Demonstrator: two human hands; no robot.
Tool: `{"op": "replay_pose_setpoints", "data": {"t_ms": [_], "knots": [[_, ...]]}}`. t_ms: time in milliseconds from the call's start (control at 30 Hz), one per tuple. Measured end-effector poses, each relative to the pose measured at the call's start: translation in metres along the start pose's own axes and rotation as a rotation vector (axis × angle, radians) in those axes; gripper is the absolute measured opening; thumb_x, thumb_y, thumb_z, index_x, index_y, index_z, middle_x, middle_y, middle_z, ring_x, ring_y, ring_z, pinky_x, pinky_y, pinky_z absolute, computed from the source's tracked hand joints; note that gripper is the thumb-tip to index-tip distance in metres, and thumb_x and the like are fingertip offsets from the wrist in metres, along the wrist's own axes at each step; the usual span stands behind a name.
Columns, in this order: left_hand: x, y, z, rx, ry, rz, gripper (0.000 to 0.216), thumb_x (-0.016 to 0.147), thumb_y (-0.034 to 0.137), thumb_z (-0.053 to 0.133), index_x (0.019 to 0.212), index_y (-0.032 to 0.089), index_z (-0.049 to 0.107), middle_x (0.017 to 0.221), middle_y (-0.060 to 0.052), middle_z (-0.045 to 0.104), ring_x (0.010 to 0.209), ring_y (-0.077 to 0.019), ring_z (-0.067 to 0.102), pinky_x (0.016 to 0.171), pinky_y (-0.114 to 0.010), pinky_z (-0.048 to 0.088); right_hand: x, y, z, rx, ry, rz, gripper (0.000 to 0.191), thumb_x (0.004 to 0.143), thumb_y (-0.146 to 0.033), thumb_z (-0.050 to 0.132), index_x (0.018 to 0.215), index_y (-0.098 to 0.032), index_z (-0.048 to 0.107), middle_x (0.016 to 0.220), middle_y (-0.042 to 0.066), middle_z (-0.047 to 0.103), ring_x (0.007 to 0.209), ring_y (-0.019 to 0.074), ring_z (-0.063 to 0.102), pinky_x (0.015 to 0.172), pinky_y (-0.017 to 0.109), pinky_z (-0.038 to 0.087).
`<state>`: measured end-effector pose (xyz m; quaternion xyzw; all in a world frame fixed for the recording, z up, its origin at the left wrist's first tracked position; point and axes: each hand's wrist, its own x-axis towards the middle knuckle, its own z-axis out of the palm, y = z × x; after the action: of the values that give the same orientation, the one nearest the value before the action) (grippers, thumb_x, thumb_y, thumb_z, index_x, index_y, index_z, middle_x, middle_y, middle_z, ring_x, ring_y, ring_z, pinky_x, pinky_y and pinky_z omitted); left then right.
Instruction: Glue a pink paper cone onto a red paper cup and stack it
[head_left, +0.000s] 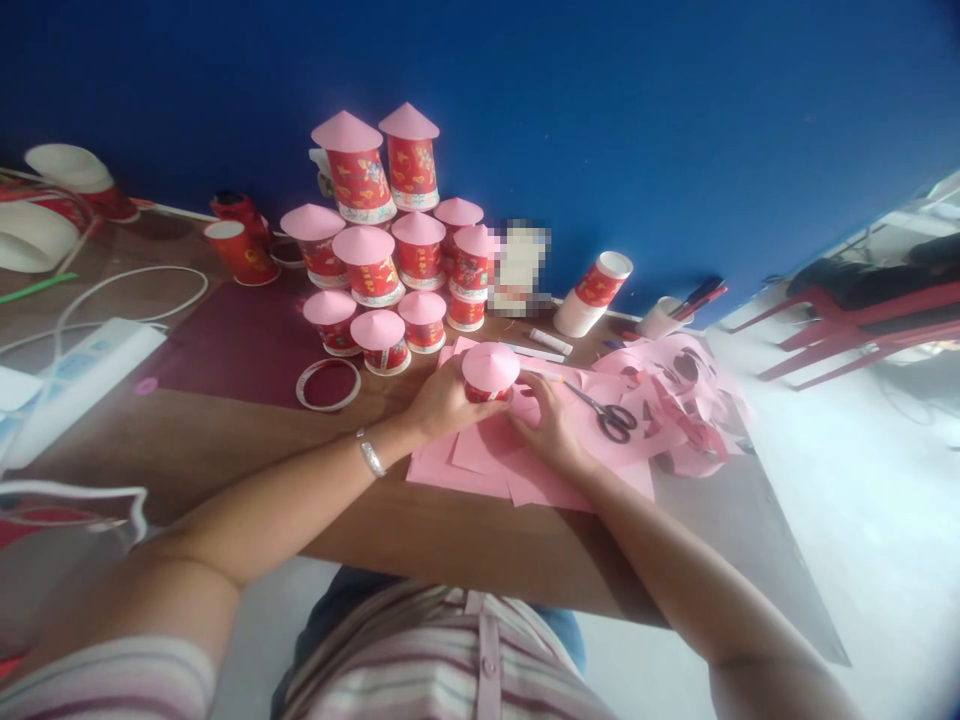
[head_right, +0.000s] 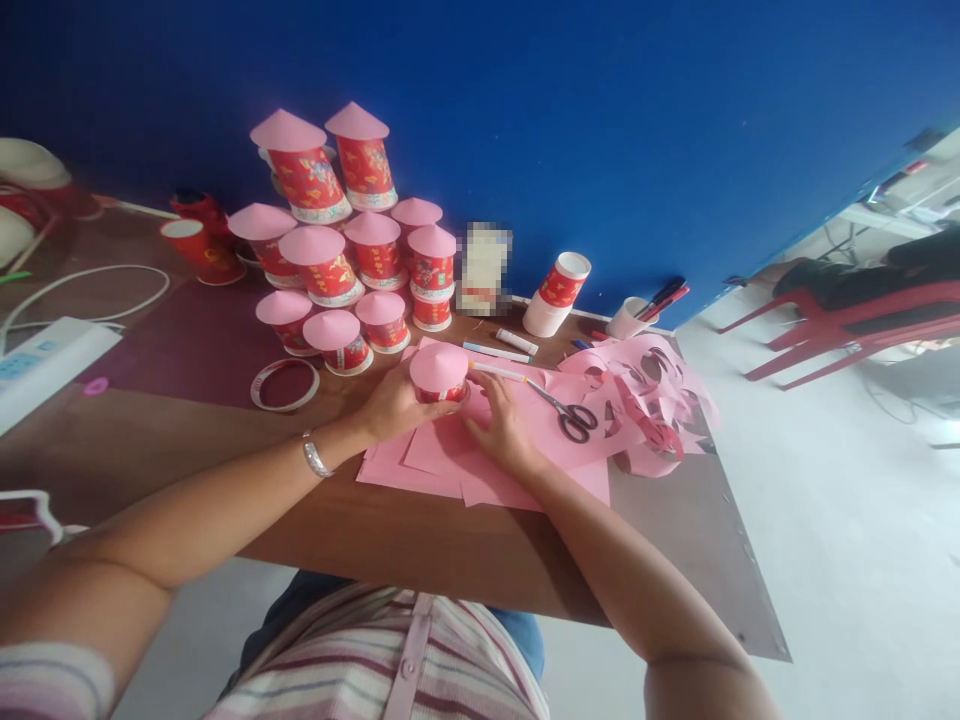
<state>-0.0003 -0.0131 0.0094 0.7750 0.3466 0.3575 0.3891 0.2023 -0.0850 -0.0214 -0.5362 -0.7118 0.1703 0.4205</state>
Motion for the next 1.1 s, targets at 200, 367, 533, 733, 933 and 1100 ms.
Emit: {"op": "replay_pose_setpoints", "data": {"t_ms": [200, 367, 533, 733, 933, 1100], "knots": [[-0.005, -0.012, 0.010, 0.108, -0.035, 0.038, 0.067, 0.074, 0.053, 0.093, 0.123, 0.018, 0.064, 0.119, -0.015, 0.072, 0.116, -0.0350, 0.069, 0.102, -0.055, 0.059, -0.004, 0.008, 0.009, -0.059, -0.011, 0.025, 0.041, 0.094, -0.042, 0.070, 0.129, -0.021, 0.061, 0.123, 0.015, 0.073, 0.111, 0.0330, 0.074, 0.092, 0.050, 0.066], [-0.003, -0.009, 0.011, 0.076, -0.040, 0.042, 0.068, 0.072, 0.048, 0.095, 0.125, 0.020, 0.061, 0.121, -0.013, 0.067, 0.120, -0.0340, 0.066, 0.105, -0.056, 0.059, -0.005, 0.009, 0.010, -0.080, 0.014, 0.029, 0.042, 0.093, -0.049, 0.072, 0.126, -0.025, 0.063, 0.112, 0.013, 0.075, 0.097, 0.0316, 0.076, 0.083, 0.046, 0.068], [-0.005, 0.004, -0.005, 0.126, 0.040, 0.099, 0.064, 0.075, 0.041, 0.093, 0.125, 0.020, 0.059, 0.123, -0.013, 0.068, 0.121, -0.0331, 0.066, 0.107, -0.054, 0.057, -0.006, 0.005, 0.010, -0.060, 0.016, 0.061, 0.033, 0.093, -0.038, 0.070, 0.123, -0.024, 0.064, 0.109, 0.011, 0.076, 0.090, 0.0279, 0.076, 0.081, 0.048, 0.068], [-0.018, 0.012, -0.023, 0.186, 0.125, 0.128, 0.058, 0.081, 0.047, 0.087, 0.122, 0.019, 0.058, 0.116, -0.012, 0.070, 0.106, -0.0301, 0.069, 0.090, -0.046, 0.059, -0.008, 0.002, 0.013, 0.011, 0.035, 0.067, 0.040, 0.094, -0.037, 0.071, 0.132, -0.025, 0.064, 0.121, 0.012, 0.077, 0.094, 0.0252, 0.076, 0.087, 0.048, 0.067], [-0.020, 0.007, -0.020, 0.193, 0.132, 0.135, 0.057, 0.082, 0.046, 0.087, 0.123, 0.019, 0.059, 0.122, -0.014, 0.070, 0.113, -0.0320, 0.069, 0.096, -0.049, 0.059, -0.008, 0.003, 0.010, 0.038, -0.036, 0.020, 0.049, 0.091, -0.039, 0.074, 0.136, -0.025, 0.060, 0.124, 0.013, 0.075, 0.101, 0.0287, 0.076, 0.089, 0.051, 0.066], [-0.020, 0.004, -0.016, 0.189, 0.136, 0.156, 0.061, 0.081, 0.043, 0.088, 0.129, 0.021, 0.057, 0.128, -0.015, 0.069, 0.125, -0.0355, 0.067, 0.108, -0.055, 0.056, 0.000, -0.006, 0.007, 0.008, -0.090, 0.045, 0.054, 0.090, -0.046, 0.078, 0.135, -0.024, 0.059, 0.126, 0.016, 0.074, 0.101, 0.0311, 0.077, 0.085, 0.051, 0.068]]}}
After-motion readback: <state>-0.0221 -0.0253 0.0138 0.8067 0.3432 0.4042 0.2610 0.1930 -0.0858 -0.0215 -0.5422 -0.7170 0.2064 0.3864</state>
